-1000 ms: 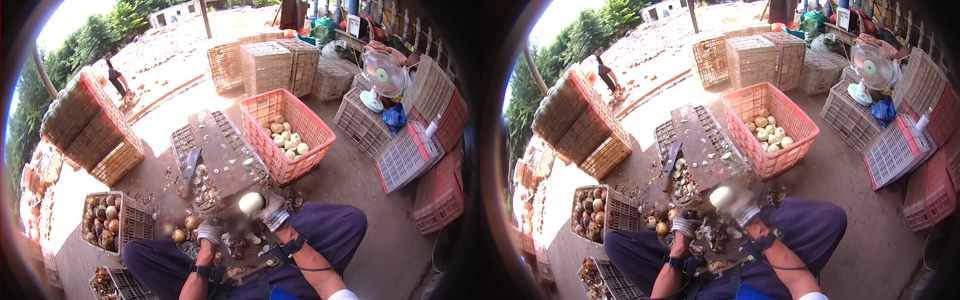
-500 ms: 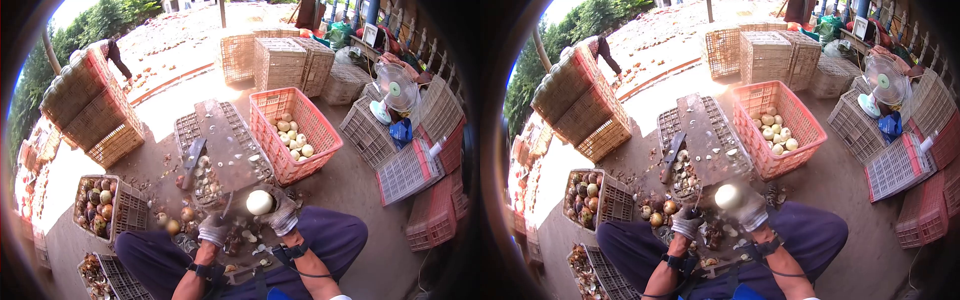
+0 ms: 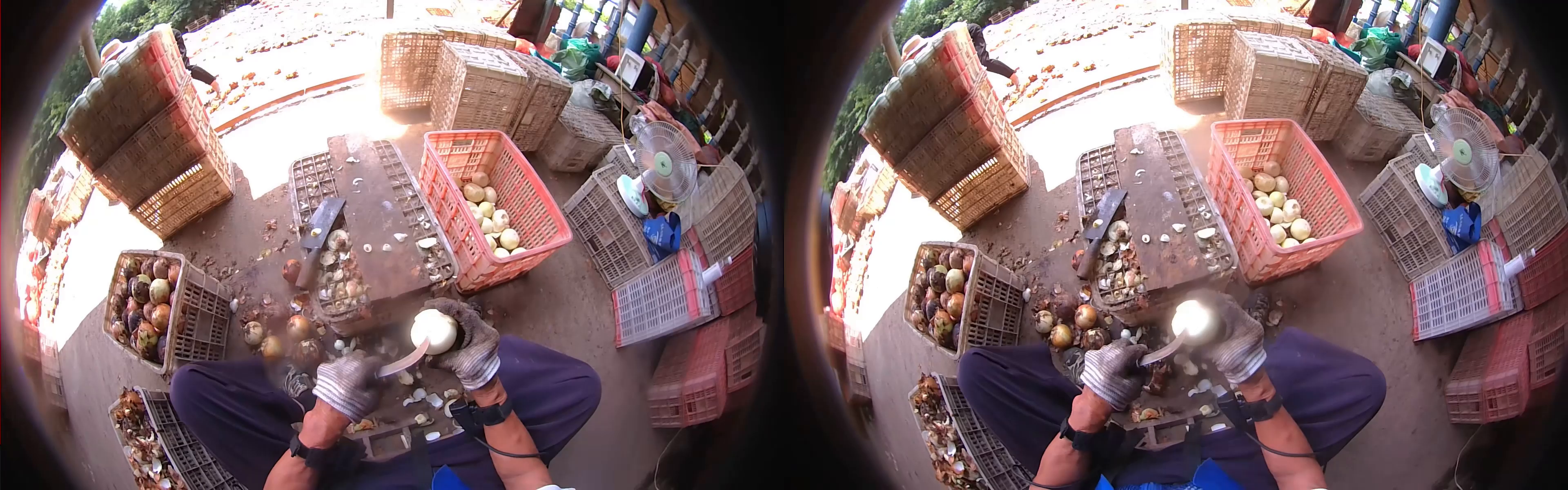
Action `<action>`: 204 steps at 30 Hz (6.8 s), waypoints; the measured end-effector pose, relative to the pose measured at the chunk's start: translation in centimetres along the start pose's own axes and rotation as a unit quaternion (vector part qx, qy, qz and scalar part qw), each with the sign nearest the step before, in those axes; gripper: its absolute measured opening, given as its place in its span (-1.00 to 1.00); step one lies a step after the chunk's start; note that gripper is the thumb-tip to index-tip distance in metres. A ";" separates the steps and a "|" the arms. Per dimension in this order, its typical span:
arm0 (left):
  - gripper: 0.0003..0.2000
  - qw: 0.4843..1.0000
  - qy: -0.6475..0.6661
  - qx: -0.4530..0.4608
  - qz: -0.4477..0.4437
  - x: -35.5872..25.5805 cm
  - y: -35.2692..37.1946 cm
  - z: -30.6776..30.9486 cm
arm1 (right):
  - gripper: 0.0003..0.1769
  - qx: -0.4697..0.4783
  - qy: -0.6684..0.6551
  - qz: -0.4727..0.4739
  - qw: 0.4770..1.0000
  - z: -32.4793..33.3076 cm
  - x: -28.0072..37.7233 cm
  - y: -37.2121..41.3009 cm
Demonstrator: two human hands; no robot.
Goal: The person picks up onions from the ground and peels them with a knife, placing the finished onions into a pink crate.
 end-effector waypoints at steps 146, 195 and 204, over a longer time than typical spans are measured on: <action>-0.71 0.928 0.057 0.090 0.356 14.1 4.5 -14.5 | -0.72 0.027 -0.307 -0.274 0.911 -2.0 3.7 -2.8; -0.69 0.605 0.666 -0.349 0.262 19.1 6.5 0.1 | -0.11 0.202 -0.329 -0.279 0.879 -23.7 -6.3 -1.9; -0.76 0.821 0.498 -0.265 0.089 11.2 2.9 0.7 | -0.08 0.198 -0.440 -0.307 0.820 -15.7 0.2 -1.0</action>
Point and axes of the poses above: each hand's wrist, its own y-axis away from the middle knuckle, its own z-axis out of the back of the hand, x = y × z, the point moved 3 cm from there along -y, towards the middle knuckle, and after that the axes turned 9 degrees about -y, right-handed, at the moved point
